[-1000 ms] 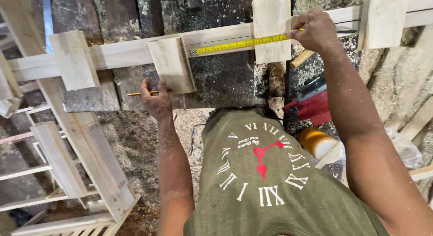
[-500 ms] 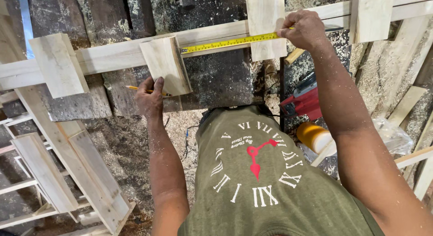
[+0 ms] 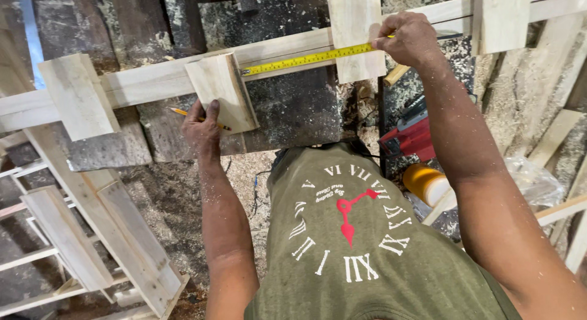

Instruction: The person measures wooden frame parts with a tape measure and marks them with a pencil, working across several pieces laid on the workbench and repositioning the tape on each piece to mark cut lines.

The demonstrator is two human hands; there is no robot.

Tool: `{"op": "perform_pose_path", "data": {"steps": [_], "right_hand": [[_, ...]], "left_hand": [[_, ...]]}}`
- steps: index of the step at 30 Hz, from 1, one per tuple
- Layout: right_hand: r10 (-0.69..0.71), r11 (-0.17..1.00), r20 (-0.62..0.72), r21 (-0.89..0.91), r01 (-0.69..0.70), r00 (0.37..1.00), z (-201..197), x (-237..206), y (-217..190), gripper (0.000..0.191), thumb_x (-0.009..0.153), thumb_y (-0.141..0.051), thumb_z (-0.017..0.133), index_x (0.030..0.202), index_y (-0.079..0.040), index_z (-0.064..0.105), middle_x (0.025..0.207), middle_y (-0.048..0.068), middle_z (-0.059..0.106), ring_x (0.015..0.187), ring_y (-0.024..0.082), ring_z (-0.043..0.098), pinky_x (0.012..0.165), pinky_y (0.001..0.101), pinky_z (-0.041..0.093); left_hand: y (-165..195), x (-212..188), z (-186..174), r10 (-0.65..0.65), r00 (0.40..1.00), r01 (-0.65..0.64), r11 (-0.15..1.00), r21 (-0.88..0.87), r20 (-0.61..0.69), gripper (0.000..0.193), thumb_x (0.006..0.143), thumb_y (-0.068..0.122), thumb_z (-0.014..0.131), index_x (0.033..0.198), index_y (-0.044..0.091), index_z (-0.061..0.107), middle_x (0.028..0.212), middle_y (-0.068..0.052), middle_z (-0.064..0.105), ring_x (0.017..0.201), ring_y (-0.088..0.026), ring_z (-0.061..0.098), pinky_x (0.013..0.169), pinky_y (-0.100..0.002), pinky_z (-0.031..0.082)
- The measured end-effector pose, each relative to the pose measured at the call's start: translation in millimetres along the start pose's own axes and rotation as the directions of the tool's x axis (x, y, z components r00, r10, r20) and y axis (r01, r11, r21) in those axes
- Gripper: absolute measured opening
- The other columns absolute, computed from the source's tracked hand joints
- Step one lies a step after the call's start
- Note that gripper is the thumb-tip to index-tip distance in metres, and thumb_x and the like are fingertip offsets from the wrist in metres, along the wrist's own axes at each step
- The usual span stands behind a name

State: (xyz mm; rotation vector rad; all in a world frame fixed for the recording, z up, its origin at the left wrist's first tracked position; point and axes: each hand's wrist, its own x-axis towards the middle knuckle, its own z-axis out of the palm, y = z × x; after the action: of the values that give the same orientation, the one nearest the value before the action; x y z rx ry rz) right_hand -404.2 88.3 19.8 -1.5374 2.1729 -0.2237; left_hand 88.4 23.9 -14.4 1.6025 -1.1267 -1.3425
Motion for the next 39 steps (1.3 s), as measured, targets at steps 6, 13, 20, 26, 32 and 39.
{"op": "perform_pose_path", "data": {"steps": [6,13,20,26,32,39], "right_hand": [[0.096,0.993,0.070,0.069,-0.101,0.993,2,0,-2,0.022,0.094,-0.035,0.084,0.102,-0.015,0.079,0.100,0.007,0.071,0.084,0.019,0.067,0.073,0.0382,0.058],[0.054,0.998,0.062,-0.021,-0.053,0.997,2,1,-1,0.026,0.094,-0.037,0.086,0.097,-0.012,0.080,0.096,0.008,0.070,0.084,0.020,0.066,0.074,0.0374,0.057],[0.019,0.998,0.002,0.058,-0.019,1.000,5,0,5,0.026,0.089,-0.034,0.089,0.096,-0.011,0.080,0.097,0.007,0.071,0.084,0.021,0.068,0.075,0.0395,0.056],[0.007,0.998,-0.003,0.064,-0.007,1.000,3,-3,3,0.027,0.089,-0.035,0.090,0.096,-0.011,0.080,0.095,0.008,0.071,0.082,0.022,0.068,0.073,0.0411,0.056],[0.031,0.995,0.015,0.099,-0.033,0.999,1,-1,4,0.025,0.089,-0.033,0.089,0.096,-0.011,0.080,0.094,0.007,0.072,0.082,0.021,0.069,0.074,0.0403,0.056],[0.003,0.998,0.002,0.059,-0.003,1.000,2,-1,4,0.026,0.090,-0.034,0.090,0.096,-0.010,0.080,0.092,0.008,0.073,0.080,0.021,0.069,0.073,0.0397,0.056]], "left_hand": [[-6,3,-3,-0.013,1.000,0.013,1.000,0.009,-0.016,0.042,0.089,0.022,0.082,0.127,0.007,0.073,0.109,-0.009,0.079,0.094,-0.016,0.074,0.083,-0.031,0.062],[-3,-1,-3,-0.092,0.995,0.095,0.993,0.077,-0.040,0.048,0.086,0.034,0.084,0.128,0.012,0.075,0.105,-0.013,0.079,0.093,-0.022,0.071,0.082,-0.042,0.064],[-6,-2,-3,-0.013,1.000,0.013,1.000,0.009,0.006,0.058,0.085,0.040,0.084,0.134,0.014,0.069,0.119,-0.009,0.077,0.109,-0.021,0.072,0.098,-0.042,0.062],[-6,-3,-5,-0.020,0.999,0.020,1.000,-0.006,0.025,0.058,0.086,0.040,0.084,0.135,0.014,0.069,0.121,-0.009,0.077,0.109,-0.019,0.071,0.097,-0.038,0.061],[-9,-2,-4,-0.026,0.999,0.026,1.000,-0.012,0.028,0.059,0.086,0.040,0.084,0.137,0.014,0.068,0.120,-0.010,0.077,0.108,-0.020,0.071,0.096,-0.037,0.060],[-15,-2,-4,-0.007,1.000,0.007,0.998,-0.063,0.010,0.055,0.086,0.039,0.083,0.132,0.013,0.070,0.124,-0.011,0.075,0.115,-0.022,0.071,0.100,-0.042,0.063]]}}
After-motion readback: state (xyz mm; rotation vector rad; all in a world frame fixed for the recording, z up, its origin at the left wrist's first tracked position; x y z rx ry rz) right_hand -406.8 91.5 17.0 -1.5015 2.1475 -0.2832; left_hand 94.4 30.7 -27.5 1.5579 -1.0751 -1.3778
